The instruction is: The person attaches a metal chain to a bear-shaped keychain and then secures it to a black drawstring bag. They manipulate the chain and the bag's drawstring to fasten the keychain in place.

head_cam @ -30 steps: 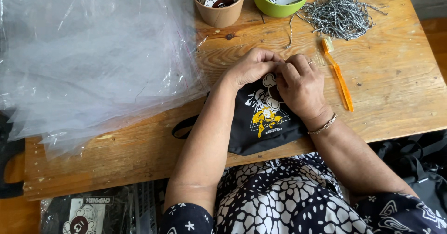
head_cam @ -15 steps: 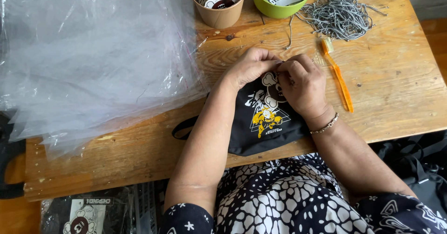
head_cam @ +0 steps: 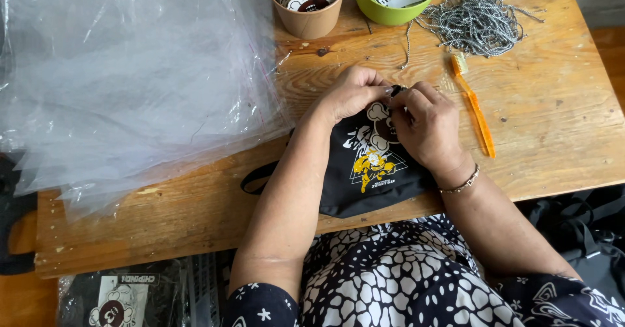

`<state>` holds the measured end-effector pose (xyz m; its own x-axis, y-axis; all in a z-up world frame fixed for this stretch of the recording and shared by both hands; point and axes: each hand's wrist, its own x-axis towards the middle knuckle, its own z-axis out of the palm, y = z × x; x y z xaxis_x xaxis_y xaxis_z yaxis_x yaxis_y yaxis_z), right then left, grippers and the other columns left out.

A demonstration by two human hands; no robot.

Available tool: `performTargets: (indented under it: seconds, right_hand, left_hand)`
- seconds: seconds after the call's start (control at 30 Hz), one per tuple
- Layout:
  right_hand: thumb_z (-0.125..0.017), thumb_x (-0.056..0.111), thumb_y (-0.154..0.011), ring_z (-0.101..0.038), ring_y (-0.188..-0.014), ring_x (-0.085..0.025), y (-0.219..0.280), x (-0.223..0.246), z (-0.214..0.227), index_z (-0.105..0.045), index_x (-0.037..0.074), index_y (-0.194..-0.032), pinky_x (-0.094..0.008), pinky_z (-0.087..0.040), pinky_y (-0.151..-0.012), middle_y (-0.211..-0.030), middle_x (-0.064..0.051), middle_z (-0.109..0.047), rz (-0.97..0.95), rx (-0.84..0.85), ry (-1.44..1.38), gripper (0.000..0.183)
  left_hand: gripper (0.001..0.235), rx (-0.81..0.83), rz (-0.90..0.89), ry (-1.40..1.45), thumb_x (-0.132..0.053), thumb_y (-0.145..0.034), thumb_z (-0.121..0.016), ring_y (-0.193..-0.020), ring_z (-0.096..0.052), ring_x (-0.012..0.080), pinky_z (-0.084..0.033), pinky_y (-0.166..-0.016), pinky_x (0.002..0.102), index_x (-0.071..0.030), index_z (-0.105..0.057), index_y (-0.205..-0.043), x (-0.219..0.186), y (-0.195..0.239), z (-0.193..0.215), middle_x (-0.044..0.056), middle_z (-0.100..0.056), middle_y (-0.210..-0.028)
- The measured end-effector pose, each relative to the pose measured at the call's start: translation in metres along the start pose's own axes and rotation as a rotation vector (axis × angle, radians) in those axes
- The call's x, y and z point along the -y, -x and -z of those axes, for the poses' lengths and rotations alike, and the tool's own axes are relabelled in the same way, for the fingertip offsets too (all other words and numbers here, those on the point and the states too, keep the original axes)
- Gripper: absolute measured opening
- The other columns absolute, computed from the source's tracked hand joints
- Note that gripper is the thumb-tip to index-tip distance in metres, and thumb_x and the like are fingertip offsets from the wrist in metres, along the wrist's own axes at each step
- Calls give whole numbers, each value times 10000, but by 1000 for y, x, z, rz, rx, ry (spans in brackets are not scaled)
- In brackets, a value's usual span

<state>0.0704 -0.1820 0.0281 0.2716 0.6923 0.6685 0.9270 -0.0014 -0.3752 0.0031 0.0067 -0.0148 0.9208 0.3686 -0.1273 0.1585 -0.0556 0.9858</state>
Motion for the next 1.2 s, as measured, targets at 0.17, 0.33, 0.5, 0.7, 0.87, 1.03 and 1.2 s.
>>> performTargets:
  seconds: [0.17, 0.33, 0.5, 0.7, 0.87, 1.03, 1.2]
  right_hand:
    - [-805, 20, -782, -679, -735, -364, -2, 5, 1, -700, 123, -887, -448, -540, -639, -813, -79, -623, -101, 72, -118, 181]
    - [-797, 41, -755, -678, -771, -341, -5, 8, 11, -687, 124, -859, -415, -529, -660, -806, -75, -617, -204, 150, -196, 173]
    - [-794, 45, -703, -679, -751, -355, -7, 11, 15, -694, 120, -810, -433, -525, -650, -762, -80, -630, -266, 215, -247, 165]
    - [-791, 70, -694, -672, -743, -289, -14, 9, 25, -708, 103, -820, -390, -504, -645, -742, -97, -618, -341, 304, -285, 155]
    - [-779, 71, -691, -670, -710, -296, -17, 13, 28, -717, 98, -829, -398, -502, -618, -706, -109, -620, -380, 336, -286, 154]
    - [-787, 124, -772, -636, -672, -218, -17, 11, 27, -715, 77, -904, -354, -482, -597, -684, -88, -616, -414, 293, -312, 157]
    - [-857, 95, -861, -630, -706, -242, -7, -12, 18, -737, 137, -903, -341, -532, -620, -834, -41, -584, -190, -57, 112, 134]
  left_hand:
    - [184, -22, -19, -78, -270, -784, -787, -709, -665, 164, -528, -668, 286, -102, -798, -857, 4, -8, -1, 65, -727, -697]
    - [210, -33, -53, -202, -286, -814, -745, -789, -707, 251, -553, -718, 351, -90, -775, -884, -11, 0, 4, 122, -732, -767]
    - [204, -54, -71, -288, -279, -792, -729, -769, -704, 262, -553, -697, 359, -85, -758, -848, -19, 5, 4, 112, -713, -733]
    - [204, -62, -93, -305, -271, -794, -715, -750, -698, 277, -552, -680, 384, -77, -754, -841, -14, 1, 1, 122, -698, -710]
    - [171, -76, -105, -314, -254, -787, -717, -734, -707, 261, -561, -672, 375, -92, -757, -828, -16, 1, -2, 98, -706, -695]
    - [136, -128, -144, -346, -232, -794, -730, -724, -731, 255, -576, -647, 368, -114, -749, -858, -42, 20, -3, 78, -724, -705]
    - [333, -87, -210, -667, -317, -785, -779, -941, -724, 378, -582, -814, 493, -51, -711, -973, -77, 46, -5, 157, -732, -886]
